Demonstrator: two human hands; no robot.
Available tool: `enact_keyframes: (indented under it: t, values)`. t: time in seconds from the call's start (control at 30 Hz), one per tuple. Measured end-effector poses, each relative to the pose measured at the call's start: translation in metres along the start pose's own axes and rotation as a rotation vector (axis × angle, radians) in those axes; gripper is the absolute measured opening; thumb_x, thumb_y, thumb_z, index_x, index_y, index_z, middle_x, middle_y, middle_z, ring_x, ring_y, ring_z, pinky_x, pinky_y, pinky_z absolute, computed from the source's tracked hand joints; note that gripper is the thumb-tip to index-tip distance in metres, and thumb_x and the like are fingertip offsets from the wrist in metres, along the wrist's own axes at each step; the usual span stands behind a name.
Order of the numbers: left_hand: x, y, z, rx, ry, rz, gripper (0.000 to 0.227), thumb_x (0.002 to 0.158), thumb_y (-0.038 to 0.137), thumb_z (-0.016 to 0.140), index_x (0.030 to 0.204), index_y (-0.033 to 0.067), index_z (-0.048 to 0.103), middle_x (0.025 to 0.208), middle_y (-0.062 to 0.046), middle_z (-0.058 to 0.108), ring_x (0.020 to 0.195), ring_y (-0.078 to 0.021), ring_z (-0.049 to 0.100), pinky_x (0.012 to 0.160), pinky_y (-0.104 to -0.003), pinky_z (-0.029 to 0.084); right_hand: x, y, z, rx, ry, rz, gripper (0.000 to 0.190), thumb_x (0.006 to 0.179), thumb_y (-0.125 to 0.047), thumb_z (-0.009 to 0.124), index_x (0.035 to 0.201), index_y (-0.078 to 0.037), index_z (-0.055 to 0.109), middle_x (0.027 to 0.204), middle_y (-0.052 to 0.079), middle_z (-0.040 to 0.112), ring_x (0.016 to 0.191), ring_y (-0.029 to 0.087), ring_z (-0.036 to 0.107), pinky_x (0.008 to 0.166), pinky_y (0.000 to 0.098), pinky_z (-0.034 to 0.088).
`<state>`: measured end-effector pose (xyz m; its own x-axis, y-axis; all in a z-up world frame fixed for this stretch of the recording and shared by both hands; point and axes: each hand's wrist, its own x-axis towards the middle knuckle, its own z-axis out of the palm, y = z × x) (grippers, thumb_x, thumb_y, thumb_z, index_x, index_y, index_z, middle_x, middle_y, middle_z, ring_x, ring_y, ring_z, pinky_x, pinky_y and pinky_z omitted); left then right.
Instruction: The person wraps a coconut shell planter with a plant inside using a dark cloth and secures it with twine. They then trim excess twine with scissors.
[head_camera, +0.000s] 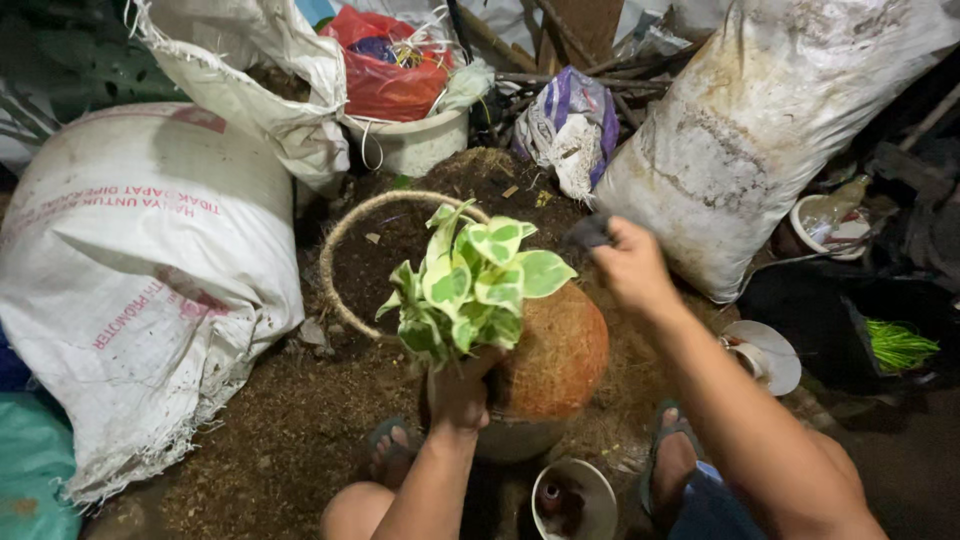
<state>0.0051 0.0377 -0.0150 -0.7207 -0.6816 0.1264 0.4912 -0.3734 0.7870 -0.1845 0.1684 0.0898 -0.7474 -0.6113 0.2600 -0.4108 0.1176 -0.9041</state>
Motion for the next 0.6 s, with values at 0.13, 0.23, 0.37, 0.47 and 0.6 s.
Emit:
enact_keyframes:
  t: [0.13, 0.23, 0.37, 0.47, 0.6]
  values:
    - [0.001, 0.008, 0.007, -0.173, 0.021, -0.117, 0.040, 0.082, 0.006, 0.076, 0.121, 0.0009, 0.068, 0.117, -0.008, 0.071, 0.108, -0.0257, 0.066, 0.093, -0.043, 0.053, -0.029, 0.055, 0.046, 0.141, -0.097, 0.354, 0.024, 0.102, -0.006, 0.060, 0.124, 0.002, 0.064, 0.110, 0.020, 0.069, 0.100, 0.034, 0.064, 0.085, 0.0453, 0.054]
    - [0.007, 0.015, 0.017, -0.141, 0.174, -0.183, 0.039, 0.084, 0.010, 0.076, 0.122, 0.0007, 0.069, 0.116, -0.006, 0.071, 0.104, -0.0243, 0.064, 0.089, -0.042, 0.051, -0.093, 0.089, 0.086, 0.176, -0.102, 0.308, 0.030, 0.102, -0.009, 0.059, 0.129, 0.004, 0.061, 0.117, 0.027, 0.067, 0.106, 0.040, 0.064, 0.088, 0.0501, 0.053]
    - [0.002, 0.021, 0.021, -0.035, 0.120, -0.164, 0.040, 0.083, 0.015, 0.075, 0.121, 0.0025, 0.069, 0.117, -0.006, 0.072, 0.104, -0.0241, 0.068, 0.089, -0.042, 0.055, -0.137, 0.119, 0.093, -0.075, -0.055, 0.480, 0.031, 0.101, -0.010, 0.062, 0.127, 0.006, 0.065, 0.118, 0.031, 0.069, 0.108, 0.045, 0.065, 0.089, 0.0535, 0.052]
    - [0.000, 0.029, 0.014, 0.198, -0.079, 0.004, 0.047, 0.089, 0.023, 0.076, 0.127, -0.0026, 0.065, 0.121, -0.008, 0.070, 0.110, -0.0251, 0.065, 0.098, -0.043, 0.053, -0.121, 0.124, 0.075, -0.202, -0.161, -0.038, 0.035, 0.092, -0.015, 0.065, 0.125, -0.003, 0.067, 0.126, 0.014, 0.071, 0.118, 0.025, 0.065, 0.097, 0.0393, 0.053]
    - [0.012, 0.033, -0.002, 0.329, -0.427, 0.171, 0.048, 0.095, 0.030, 0.067, 0.133, 0.0008, 0.062, 0.130, -0.009, 0.068, 0.120, -0.0253, 0.064, 0.105, -0.043, 0.052, -0.118, 0.119, 0.049, 0.029, -0.285, 0.232, 0.039, 0.091, -0.016, 0.066, 0.128, -0.005, 0.067, 0.127, 0.010, 0.073, 0.115, 0.021, 0.065, 0.096, 0.0384, 0.055]
